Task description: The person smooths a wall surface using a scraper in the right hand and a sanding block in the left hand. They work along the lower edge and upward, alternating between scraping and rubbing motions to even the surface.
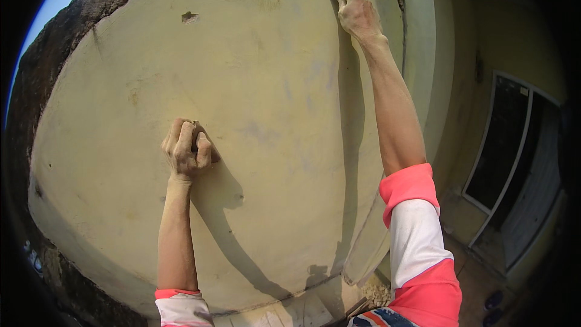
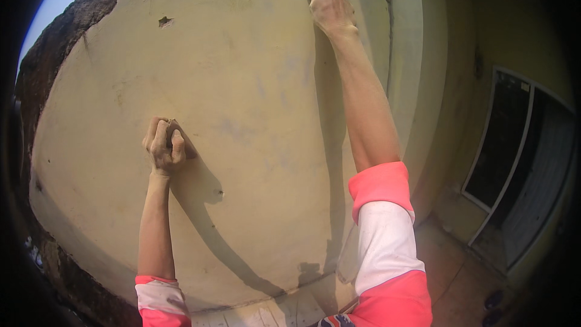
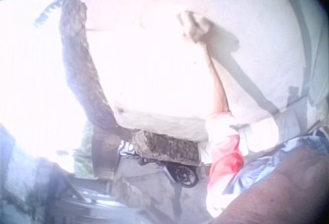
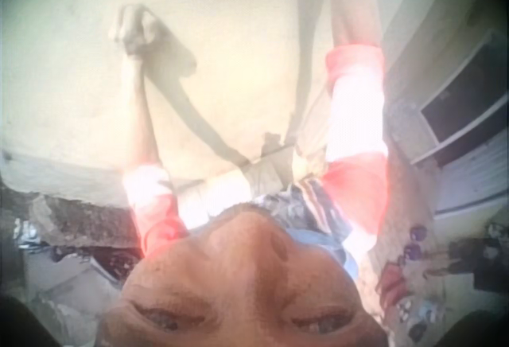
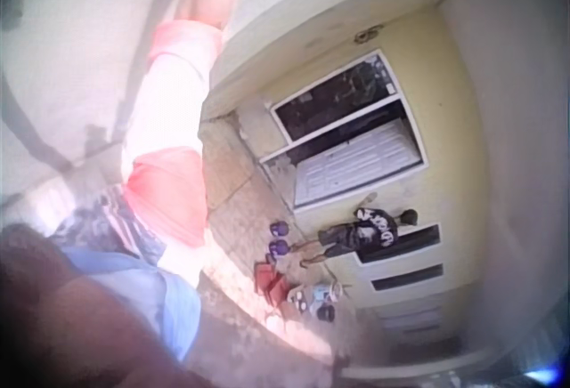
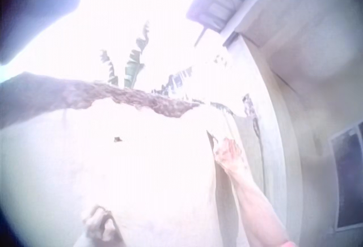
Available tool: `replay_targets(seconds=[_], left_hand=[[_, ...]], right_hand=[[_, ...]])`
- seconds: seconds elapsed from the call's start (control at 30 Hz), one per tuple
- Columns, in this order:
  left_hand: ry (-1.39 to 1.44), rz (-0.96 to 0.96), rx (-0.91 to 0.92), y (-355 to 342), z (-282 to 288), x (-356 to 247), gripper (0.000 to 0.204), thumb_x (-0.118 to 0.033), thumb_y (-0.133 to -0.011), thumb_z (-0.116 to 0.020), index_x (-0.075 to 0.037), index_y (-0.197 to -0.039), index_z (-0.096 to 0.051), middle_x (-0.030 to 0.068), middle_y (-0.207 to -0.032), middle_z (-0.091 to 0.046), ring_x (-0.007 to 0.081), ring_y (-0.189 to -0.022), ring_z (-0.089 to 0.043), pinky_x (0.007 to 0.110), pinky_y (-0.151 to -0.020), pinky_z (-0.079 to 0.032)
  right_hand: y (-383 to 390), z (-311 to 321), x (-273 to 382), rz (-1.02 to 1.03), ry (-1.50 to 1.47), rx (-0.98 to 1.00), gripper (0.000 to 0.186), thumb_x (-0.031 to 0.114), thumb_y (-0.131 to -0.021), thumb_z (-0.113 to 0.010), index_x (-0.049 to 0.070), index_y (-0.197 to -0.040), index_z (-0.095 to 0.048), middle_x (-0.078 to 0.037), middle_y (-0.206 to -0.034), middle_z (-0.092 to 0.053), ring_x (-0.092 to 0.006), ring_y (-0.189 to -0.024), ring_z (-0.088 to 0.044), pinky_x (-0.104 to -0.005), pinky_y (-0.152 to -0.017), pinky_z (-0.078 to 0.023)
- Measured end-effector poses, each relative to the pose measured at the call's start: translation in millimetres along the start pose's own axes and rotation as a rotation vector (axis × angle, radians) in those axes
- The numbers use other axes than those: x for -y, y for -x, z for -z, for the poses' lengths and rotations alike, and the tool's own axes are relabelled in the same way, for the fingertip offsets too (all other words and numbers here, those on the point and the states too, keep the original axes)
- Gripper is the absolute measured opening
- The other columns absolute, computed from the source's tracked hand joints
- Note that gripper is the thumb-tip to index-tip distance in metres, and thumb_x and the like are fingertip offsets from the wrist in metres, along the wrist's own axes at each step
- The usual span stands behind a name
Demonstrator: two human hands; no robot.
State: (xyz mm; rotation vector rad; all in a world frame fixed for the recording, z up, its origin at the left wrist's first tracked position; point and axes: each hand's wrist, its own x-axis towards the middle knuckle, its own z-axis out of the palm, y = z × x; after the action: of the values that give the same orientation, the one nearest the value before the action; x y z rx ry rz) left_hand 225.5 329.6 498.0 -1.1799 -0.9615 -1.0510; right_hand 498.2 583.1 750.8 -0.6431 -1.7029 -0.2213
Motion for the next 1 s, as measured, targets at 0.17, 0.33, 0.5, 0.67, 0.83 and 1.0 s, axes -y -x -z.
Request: replay_targets(seconds=[0.17, 0.33, 0.5, 0.67, 0.83, 1.0], left_hand=[[-0.011, 0.008, 0.011, 3, 0, 3, 0.009, -0.007, -0.079, -0.058, 0.001, -0.082, -0.056, 0.0151, -0.083, -0.057, 0.0305, -0.063, -0.056, 0.04, -0.055, -0.047], [-0.016, -0.01, -0.01, 3, 1, 3, 0.009, -0.008, -0.079, -0.058, 0.001, -0.081, -0.056, 0.0148, -0.083, -0.057, 0.0298, -0.063, -0.056, 0.04, -0.055, -0.047], [0.014, 0.015, 0.004, 4, 0, 2, 0.01, -0.009, -0.08, -0.058, 0.001, -0.082, -0.056, 0.0149, -0.082, -0.057, 0.0295, -0.063, -0.056, 0.04, -0.055, -0.046], [0.012, -0.008, -0.013, 4, -2, 2, 0.01, -0.008, -0.081, -0.058, 0.002, -0.082, -0.056, 0.0151, -0.083, -0.057, 0.0295, -0.064, -0.056, 0.04, -0.055, -0.047], [-0.003, -0.001, 0.007, 4, 3, 3, 0.011, -0.008, -0.08, -0.057, 0.002, -0.083, -0.056, 0.016, -0.084, -0.058, 0.0306, -0.065, -0.057, 0.039, -0.056, -0.047], [-0.024, -0.05, -0.058, 0, -4, 3, 0.009, -0.01, -0.075, -0.057, -0.002, -0.079, -0.058, 0.009, -0.078, -0.057, 0.0213, -0.059, -0.056, 0.035, -0.048, -0.046]], right_hand=[[4, -2, -11, 0.071, 0.043, -0.043, 0.04, 0.031, -0.112, -0.045, 0.023, -0.147, -0.062, -0.015, -0.128, -0.073, -0.0372, -0.119, -0.069, -0.0507, -0.105, -0.056], [7, -1, -20, 0.125, 0.096, -0.038, 0.039, 0.031, -0.111, -0.046, 0.024, -0.146, -0.062, -0.013, -0.131, -0.071, -0.0375, -0.12, -0.069, -0.0514, -0.106, -0.055], [-4, 11, -23, 0.092, 0.09, 0.004, 0.039, 0.031, -0.111, -0.047, 0.023, -0.146, -0.062, -0.01, -0.131, -0.072, -0.0369, -0.12, -0.068, -0.05, -0.105, -0.056], [-6, 12, -36, 0.138, 0.123, 0.001, 0.038, 0.029, -0.111, -0.047, 0.023, -0.146, -0.062, -0.01, -0.132, -0.071, -0.0368, -0.118, -0.069, -0.0491, -0.104, -0.056], [-2, 6, -47, 0.202, 0.12, -0.018, 0.039, 0.029, -0.111, -0.046, 0.023, -0.146, -0.062, -0.01, -0.132, -0.071, -0.0362, -0.116, -0.07, -0.049, -0.104, -0.056], [-18, 19, -47, 0.113, 0.116, 0.036, 0.04, 0.03, -0.11, -0.044, 0.028, -0.148, -0.06, -0.014, -0.129, -0.072, -0.0384, -0.118, -0.068, -0.0507, -0.105, -0.055]])
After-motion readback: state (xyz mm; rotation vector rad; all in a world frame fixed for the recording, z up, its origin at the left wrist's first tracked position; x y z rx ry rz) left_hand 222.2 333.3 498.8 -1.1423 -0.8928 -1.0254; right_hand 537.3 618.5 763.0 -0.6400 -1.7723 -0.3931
